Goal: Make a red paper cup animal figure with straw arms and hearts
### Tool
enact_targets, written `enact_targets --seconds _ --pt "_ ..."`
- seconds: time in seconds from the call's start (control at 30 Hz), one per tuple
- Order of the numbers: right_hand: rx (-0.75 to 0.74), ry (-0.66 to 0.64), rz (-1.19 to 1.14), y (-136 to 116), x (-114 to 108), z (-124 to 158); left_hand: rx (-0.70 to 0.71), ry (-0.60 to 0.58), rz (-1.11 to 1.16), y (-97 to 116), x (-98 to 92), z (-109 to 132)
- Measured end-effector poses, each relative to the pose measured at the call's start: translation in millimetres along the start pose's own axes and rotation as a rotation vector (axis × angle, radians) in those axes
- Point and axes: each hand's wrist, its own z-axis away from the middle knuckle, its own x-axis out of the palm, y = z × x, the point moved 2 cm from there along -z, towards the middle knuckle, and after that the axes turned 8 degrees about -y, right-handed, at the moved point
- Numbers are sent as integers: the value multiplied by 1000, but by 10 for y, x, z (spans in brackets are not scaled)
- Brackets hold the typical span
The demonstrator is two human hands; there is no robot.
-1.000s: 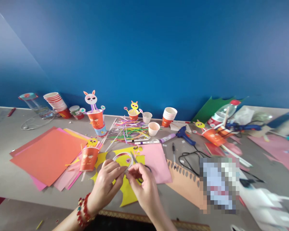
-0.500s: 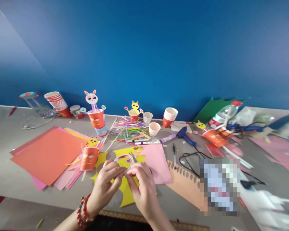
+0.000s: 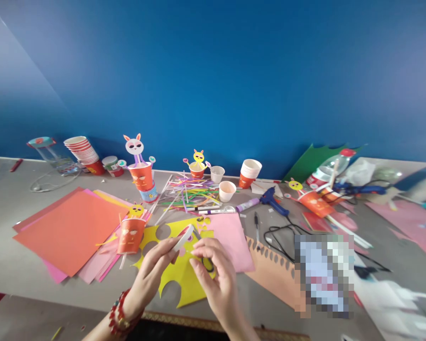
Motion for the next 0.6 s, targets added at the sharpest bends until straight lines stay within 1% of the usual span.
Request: enact_targets --seconds 0.1,0.2,0.27,0.37,0.47,0.53,0.6 --pt "69 -2 -39 37 38 -16 98 -8 -157 58 -22 -50" --pt "152 -31 -90 99 33 -33 171 -60 -430 28 -88 -135" --pt "188 -72 -96 138 23 -43 166 -128 -618 -61 -131 -179" --pt "233 -126 -77 206 26 -45 103 -232 -832 -231 -163 -199" --pt "261 -179 -17 314 42 -56 53 -292 -903 -328 -147 -173" --pt "253 -216 67 402 40 -96 52 -298 -878 -327 -123 -152" --pt "213 -237 177 479 25 -172 73 -284 -830 -293 -102 -140"
